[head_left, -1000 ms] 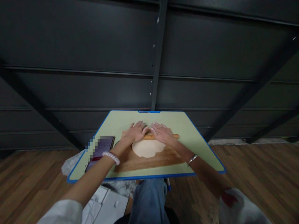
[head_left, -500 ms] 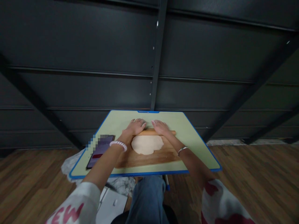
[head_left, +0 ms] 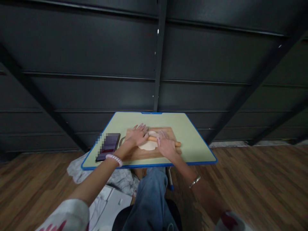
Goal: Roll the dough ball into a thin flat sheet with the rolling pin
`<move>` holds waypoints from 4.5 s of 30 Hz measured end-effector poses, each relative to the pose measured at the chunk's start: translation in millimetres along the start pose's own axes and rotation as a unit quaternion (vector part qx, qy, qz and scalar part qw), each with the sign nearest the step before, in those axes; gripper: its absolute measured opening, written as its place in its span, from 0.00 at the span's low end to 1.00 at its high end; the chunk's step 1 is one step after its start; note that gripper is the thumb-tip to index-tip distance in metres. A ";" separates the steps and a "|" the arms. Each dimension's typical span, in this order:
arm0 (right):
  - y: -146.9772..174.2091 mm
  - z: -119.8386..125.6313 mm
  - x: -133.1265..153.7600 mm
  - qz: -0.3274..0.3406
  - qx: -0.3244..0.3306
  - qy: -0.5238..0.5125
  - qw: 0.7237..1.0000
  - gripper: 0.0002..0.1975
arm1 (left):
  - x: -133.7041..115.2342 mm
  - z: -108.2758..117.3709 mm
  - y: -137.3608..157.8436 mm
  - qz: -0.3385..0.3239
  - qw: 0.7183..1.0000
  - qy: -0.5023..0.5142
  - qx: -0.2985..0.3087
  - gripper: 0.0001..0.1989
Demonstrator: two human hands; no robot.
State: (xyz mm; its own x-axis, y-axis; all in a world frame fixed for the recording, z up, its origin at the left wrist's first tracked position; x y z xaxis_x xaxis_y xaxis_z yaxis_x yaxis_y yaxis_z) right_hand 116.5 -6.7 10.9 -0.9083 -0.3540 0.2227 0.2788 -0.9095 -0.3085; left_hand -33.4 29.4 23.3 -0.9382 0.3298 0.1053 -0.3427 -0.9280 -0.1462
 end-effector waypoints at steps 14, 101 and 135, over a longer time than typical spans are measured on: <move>38.1 3.8 16.3 0.072 -0.060 -0.055 0.994 0.26 | -50.5 4.0 4.1 -0.034 0.997 -0.002 -0.074 0.23; -105.4 -46.7 121.8 0.281 0.155 -0.105 0.941 0.20 | -7.4 14.7 96.6 0.143 0.982 -0.086 -0.084 0.18; -8.0 4.1 48.8 0.199 0.032 -0.065 0.977 0.20 | -10.7 7.6 76.0 0.110 0.990 -0.040 -0.083 0.24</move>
State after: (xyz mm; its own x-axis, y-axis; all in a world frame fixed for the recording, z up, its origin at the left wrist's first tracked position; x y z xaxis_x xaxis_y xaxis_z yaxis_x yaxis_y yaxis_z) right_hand 71.2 -17.6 28.0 -0.6780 -0.7030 0.2145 0.6242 -0.7048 -0.3370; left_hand -49.0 -46.0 18.6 -0.9863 0.1023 0.1295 -0.1405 -0.9322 -0.3337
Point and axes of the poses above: each hand's wrist, its own y-axis away from the middle knuckle, its own z-axis out of the back of the hand, x = y × z, the point moved 6 cm from there along -y, towards the middle knuckle, and after that the axes turned 6 degrees about -y, right-handed, at the moved point
